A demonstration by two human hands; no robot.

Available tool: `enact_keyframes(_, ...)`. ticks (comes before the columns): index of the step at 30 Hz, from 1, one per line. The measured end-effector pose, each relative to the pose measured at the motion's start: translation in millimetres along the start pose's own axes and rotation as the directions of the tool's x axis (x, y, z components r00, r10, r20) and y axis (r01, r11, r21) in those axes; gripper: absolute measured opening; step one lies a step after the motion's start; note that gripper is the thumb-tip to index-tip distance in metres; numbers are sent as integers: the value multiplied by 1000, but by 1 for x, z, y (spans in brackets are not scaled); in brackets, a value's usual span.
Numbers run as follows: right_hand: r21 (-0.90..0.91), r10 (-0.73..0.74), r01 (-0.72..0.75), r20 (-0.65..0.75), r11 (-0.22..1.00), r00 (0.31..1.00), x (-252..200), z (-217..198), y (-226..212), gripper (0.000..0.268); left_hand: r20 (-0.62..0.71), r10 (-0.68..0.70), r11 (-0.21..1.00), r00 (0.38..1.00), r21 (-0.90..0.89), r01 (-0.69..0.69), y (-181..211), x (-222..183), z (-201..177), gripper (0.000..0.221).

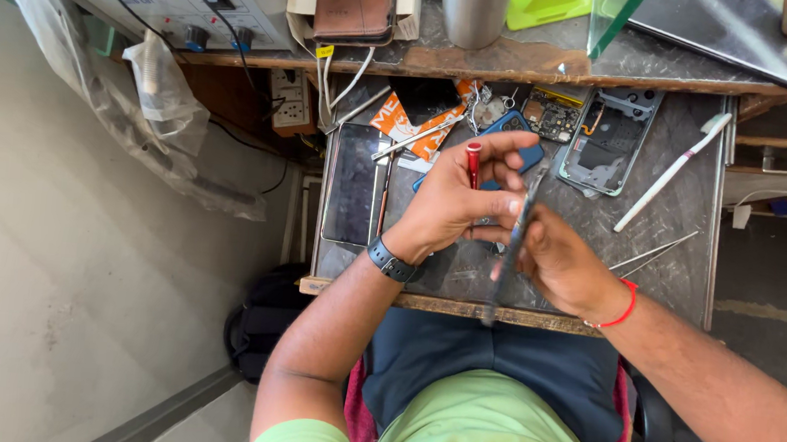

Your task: The person uses a red-handled tool to pry and separate the screen assembly from the main body of a blue Samsung smartphone. They carefully lift the display, detach it from the frame, and place it on the workbench. The person then handles the separated components, including the battery and motherboard, and briefly compares the device to another phone.

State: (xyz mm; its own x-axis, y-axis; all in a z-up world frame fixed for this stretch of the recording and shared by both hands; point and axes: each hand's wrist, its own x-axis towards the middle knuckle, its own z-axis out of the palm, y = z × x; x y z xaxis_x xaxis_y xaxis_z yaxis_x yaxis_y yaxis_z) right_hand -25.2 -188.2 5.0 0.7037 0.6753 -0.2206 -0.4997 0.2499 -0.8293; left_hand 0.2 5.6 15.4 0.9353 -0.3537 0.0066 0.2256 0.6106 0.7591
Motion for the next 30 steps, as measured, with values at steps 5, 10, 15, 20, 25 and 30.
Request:
enact_keyframes(5,2,-103,103,-35,995,994,5,3,-2,83,9,92,986,996,140,-92,-6,1,-16,34)
enact_keyframes(10,116,-84,97,-113,989,990,8,-5,1,62,-78,62,980,995,195,-46,-19,1,-18,14)
enact_keyframes(15,214,-72,120,-220,969,973,14,-23,2,36,-100,97,985,990,154,-81,-14,1,-17,23)
enact_keyframes(20,123,-167,189,-171,974,971,24,-33,-7,33,-161,186,949,969,284,-135,-19,6,-10,27)
enact_keyframes(25,193,-147,183,-190,964,971,27,-33,-6,31,-224,202,927,954,357,-112,-19,7,-11,26)
enact_keyframes(30,177,-181,227,-246,958,952,21,-31,0,32,-273,279,914,921,369,-167,-25,12,-5,30)
